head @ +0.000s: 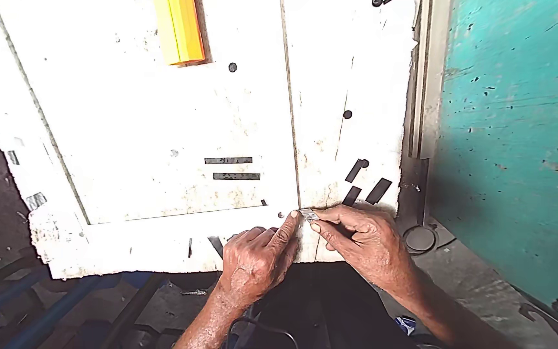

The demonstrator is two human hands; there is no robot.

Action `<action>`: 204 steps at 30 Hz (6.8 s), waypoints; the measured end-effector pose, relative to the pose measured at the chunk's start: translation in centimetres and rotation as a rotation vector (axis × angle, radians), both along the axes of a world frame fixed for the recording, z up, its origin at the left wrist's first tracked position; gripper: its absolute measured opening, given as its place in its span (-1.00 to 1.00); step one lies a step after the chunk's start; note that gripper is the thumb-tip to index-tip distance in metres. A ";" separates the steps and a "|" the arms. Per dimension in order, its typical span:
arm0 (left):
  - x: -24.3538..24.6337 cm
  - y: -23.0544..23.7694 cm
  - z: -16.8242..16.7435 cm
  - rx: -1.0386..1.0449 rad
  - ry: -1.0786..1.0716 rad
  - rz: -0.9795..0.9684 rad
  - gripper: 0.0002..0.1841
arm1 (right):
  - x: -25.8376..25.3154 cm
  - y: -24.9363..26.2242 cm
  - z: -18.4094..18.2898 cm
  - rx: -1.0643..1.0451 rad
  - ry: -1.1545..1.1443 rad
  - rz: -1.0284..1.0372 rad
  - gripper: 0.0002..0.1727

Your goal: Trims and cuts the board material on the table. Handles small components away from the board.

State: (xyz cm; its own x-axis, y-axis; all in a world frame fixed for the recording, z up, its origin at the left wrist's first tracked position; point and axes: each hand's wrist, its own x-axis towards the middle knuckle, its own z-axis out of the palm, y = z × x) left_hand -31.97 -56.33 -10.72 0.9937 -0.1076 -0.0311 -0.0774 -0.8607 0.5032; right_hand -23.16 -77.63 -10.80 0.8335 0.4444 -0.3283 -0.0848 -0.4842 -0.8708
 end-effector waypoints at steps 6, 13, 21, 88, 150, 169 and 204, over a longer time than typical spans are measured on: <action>0.3 -0.1 0.3 0.004 0.034 -0.004 -0.56 | 0.1 0.1 0.0 0.009 0.009 0.003 -0.76; 0.4 0.0 0.3 0.002 0.041 -0.010 -0.56 | 0.1 0.2 0.0 0.014 0.019 0.001 -0.78; 0.3 0.0 0.2 -0.004 0.020 -0.015 -0.57 | 0.2 0.0 0.0 0.049 0.018 0.009 -0.77; -2.1 1.2 0.0 -0.315 -0.214 -0.002 -0.68 | -0.1 -1.6 0.5 0.305 -0.004 0.148 -0.79; -11.2 -0.8 8.5 -1.370 0.660 -0.196 -0.68 | -14.1 -2.9 8.9 0.344 -0.439 0.087 -0.85; -6.9 4.9 2.1 -1.212 0.789 -0.103 -0.50 | -16.5 -3.9 2.7 0.127 0.048 -0.158 -0.83; -9.0 -0.2 7.4 -1.103 0.261 0.053 -0.57 | -14.8 -2.3 7.1 0.462 0.024 -0.304 -0.62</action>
